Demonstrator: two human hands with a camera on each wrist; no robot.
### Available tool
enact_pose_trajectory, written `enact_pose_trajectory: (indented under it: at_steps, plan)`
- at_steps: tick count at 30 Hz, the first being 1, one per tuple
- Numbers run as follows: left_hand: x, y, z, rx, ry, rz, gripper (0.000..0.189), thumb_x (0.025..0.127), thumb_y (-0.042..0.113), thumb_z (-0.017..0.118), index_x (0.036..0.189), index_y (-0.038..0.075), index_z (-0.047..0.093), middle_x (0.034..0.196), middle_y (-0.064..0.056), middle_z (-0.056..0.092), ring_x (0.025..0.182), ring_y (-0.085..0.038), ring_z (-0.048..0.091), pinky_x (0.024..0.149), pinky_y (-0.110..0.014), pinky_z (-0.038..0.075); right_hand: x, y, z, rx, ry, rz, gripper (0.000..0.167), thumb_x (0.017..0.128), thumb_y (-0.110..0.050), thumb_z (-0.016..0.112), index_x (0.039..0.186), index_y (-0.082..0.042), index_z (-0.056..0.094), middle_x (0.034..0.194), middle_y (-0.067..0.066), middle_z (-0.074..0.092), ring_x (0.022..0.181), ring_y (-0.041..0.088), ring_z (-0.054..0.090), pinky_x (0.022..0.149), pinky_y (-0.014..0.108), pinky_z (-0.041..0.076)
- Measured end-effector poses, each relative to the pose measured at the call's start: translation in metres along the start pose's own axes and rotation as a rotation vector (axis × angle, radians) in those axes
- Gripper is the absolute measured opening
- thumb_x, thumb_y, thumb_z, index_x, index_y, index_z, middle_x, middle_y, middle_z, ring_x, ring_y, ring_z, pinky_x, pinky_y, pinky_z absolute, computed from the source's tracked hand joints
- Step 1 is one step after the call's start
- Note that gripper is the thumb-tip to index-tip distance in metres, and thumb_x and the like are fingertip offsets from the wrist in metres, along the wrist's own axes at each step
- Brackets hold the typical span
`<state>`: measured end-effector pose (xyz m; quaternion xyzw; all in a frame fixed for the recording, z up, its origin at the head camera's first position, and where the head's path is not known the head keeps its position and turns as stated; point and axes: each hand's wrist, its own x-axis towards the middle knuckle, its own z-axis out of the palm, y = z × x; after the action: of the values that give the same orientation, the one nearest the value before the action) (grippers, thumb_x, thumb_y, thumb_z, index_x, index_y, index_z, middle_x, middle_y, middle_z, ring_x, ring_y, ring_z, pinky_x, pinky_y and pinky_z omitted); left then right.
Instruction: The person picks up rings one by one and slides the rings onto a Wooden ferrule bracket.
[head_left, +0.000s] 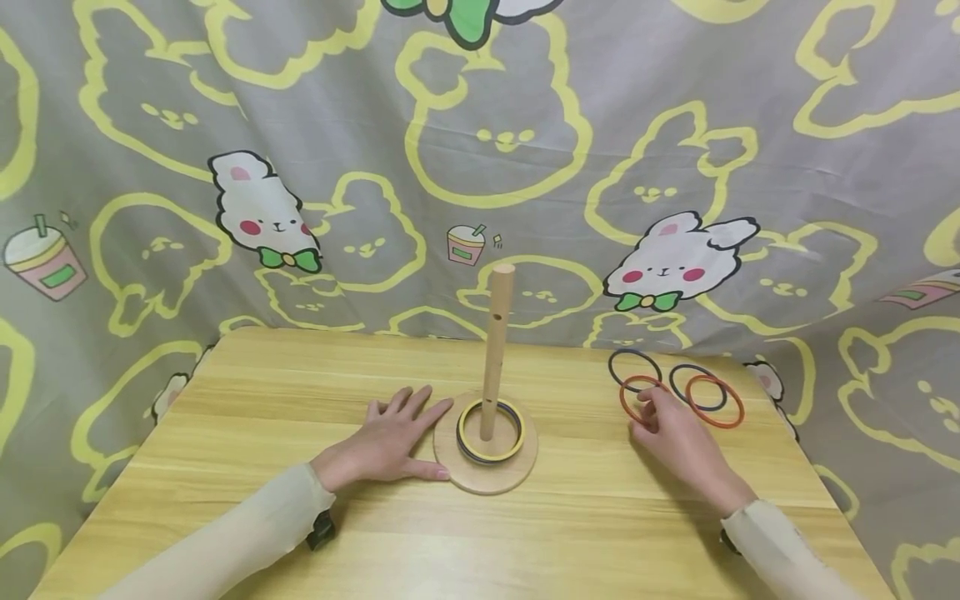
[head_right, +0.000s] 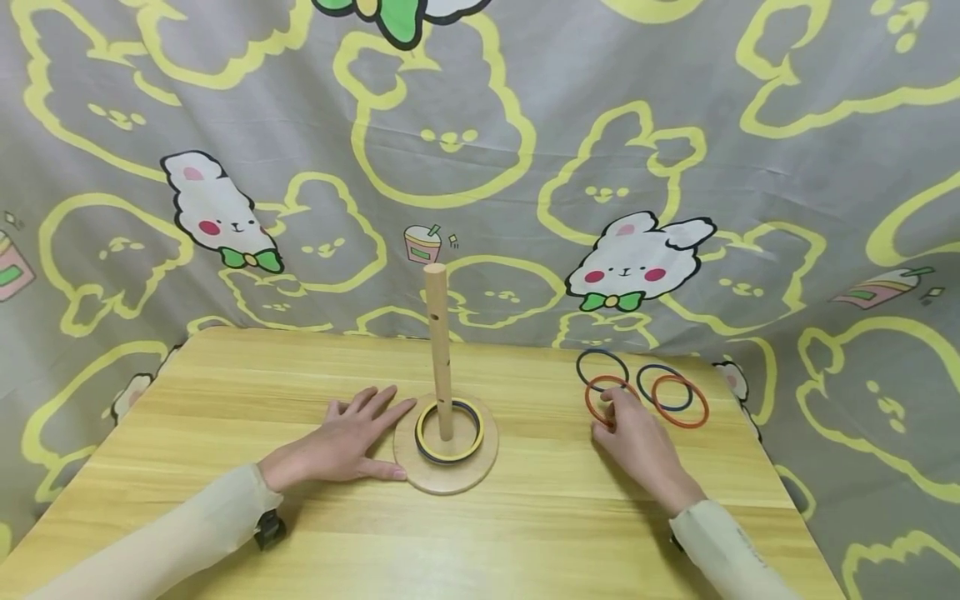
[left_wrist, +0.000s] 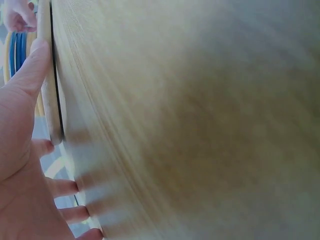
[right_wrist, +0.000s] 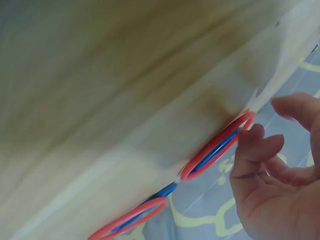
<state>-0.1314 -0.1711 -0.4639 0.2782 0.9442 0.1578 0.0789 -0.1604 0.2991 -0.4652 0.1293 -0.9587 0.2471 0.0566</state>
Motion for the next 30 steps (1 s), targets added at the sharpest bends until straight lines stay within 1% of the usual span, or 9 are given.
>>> enact_pose_trajectory:
  at_steps: [3, 6, 9, 13, 17, 22, 26, 28, 30]
  plan:
    - [0.001, 0.001, 0.0, -0.014, -0.001, 0.006, 0.107, 0.093, 0.072, 0.075, 0.172, 0.012, 0.035, 0.171, -0.032, 0.028, 0.153, -0.061, 0.029, 0.103, -0.087, 0.028, 0.001, 0.006, -0.003, -0.036, -0.027, -0.016, 0.042, 0.09, -0.003, 0.081, 0.127, 0.007, 0.063, 0.099, 0.012, 0.074, 0.09, 0.03, 0.072, 0.08, 0.055, 0.058]
    - [0.001, 0.001, 0.0, -0.017, -0.001, 0.007, 0.107, 0.092, 0.072, 0.075, 0.172, 0.012, 0.035, 0.171, -0.032, 0.028, 0.153, -0.06, 0.029, 0.102, -0.088, 0.028, 0.003, 0.008, -0.006, -0.071, -0.043, -0.033, 0.043, 0.087, 0.0, 0.081, 0.126, 0.006, 0.063, 0.093, 0.006, 0.072, 0.085, 0.025, 0.07, 0.077, 0.052, 0.057]
    - [0.001, 0.001, 0.001, -0.009, -0.001, 0.004, 0.107, 0.092, 0.072, 0.075, 0.172, 0.012, 0.035, 0.171, -0.032, 0.029, 0.153, -0.06, 0.029, 0.102, -0.087, 0.029, 0.004, 0.005, -0.006, -0.099, -0.056, -0.055, 0.043, 0.085, 0.002, 0.08, 0.125, 0.004, 0.066, 0.088, 0.0, 0.071, 0.079, 0.018, 0.066, 0.074, 0.046, 0.056]
    - [0.002, 0.001, 0.001, -0.002, 0.002, 0.007, 0.107, 0.092, 0.072, 0.075, 0.172, 0.012, 0.035, 0.171, -0.032, 0.029, 0.152, -0.06, 0.03, 0.102, -0.088, 0.029, -0.002, -0.007, -0.004, -0.118, -0.063, -0.115, 0.037, 0.08, 0.001, 0.077, 0.116, -0.001, 0.067, 0.083, -0.007, 0.064, 0.072, 0.01, 0.058, 0.066, 0.037, 0.051]
    - [0.001, 0.001, 0.001, -0.007, 0.005, 0.015, 0.107, 0.093, 0.072, 0.075, 0.171, 0.011, 0.035, 0.17, -0.032, 0.029, 0.152, -0.061, 0.03, 0.101, -0.088, 0.029, -0.012, -0.028, -0.002, -0.122, -0.012, -0.216, 0.036, 0.077, 0.002, 0.074, 0.112, -0.005, 0.068, 0.082, -0.009, 0.06, 0.07, 0.006, 0.055, 0.062, 0.031, 0.05]
    - [0.001, 0.001, 0.001, -0.006, 0.003, 0.01, 0.107, 0.092, 0.072, 0.075, 0.171, 0.012, 0.035, 0.171, -0.032, 0.029, 0.152, -0.061, 0.03, 0.101, -0.089, 0.029, -0.022, -0.057, -0.005, -0.126, 0.11, -0.402, 0.038, 0.077, 0.004, 0.076, 0.114, -0.004, 0.071, 0.09, -0.006, 0.063, 0.073, 0.003, 0.055, 0.06, 0.026, 0.05]
    - [0.001, 0.0, 0.001, -0.004, 0.003, 0.006, 0.108, 0.092, 0.073, 0.075, 0.172, 0.012, 0.035, 0.171, -0.032, 0.029, 0.152, -0.061, 0.03, 0.102, -0.088, 0.029, -0.029, -0.079, -0.015, -0.047, 0.152, -0.528, 0.036, 0.079, 0.005, 0.073, 0.113, -0.007, 0.071, 0.093, -0.008, 0.063, 0.073, -0.001, 0.055, 0.059, 0.016, 0.046]
    - [0.001, 0.0, 0.001, -0.002, 0.005, 0.007, 0.108, 0.092, 0.073, 0.075, 0.172, 0.012, 0.035, 0.17, -0.032, 0.03, 0.152, -0.061, 0.03, 0.102, -0.088, 0.029, -0.03, -0.09, -0.021, 0.006, 0.167, -0.587, 0.034, 0.083, 0.003, 0.071, 0.114, -0.011, 0.072, 0.095, -0.01, 0.064, 0.073, -0.003, 0.055, 0.06, 0.013, 0.045]
    - [0.001, 0.0, 0.001, 0.0, 0.006, 0.007, 0.108, 0.092, 0.073, 0.075, 0.172, 0.012, 0.035, 0.17, -0.032, 0.03, 0.151, -0.061, 0.031, 0.102, -0.087, 0.03, -0.031, -0.102, -0.027, 0.049, 0.172, -0.637, 0.031, 0.09, -0.001, 0.068, 0.117, -0.014, 0.073, 0.095, -0.014, 0.061, 0.074, -0.003, 0.055, 0.061, 0.01, 0.043]
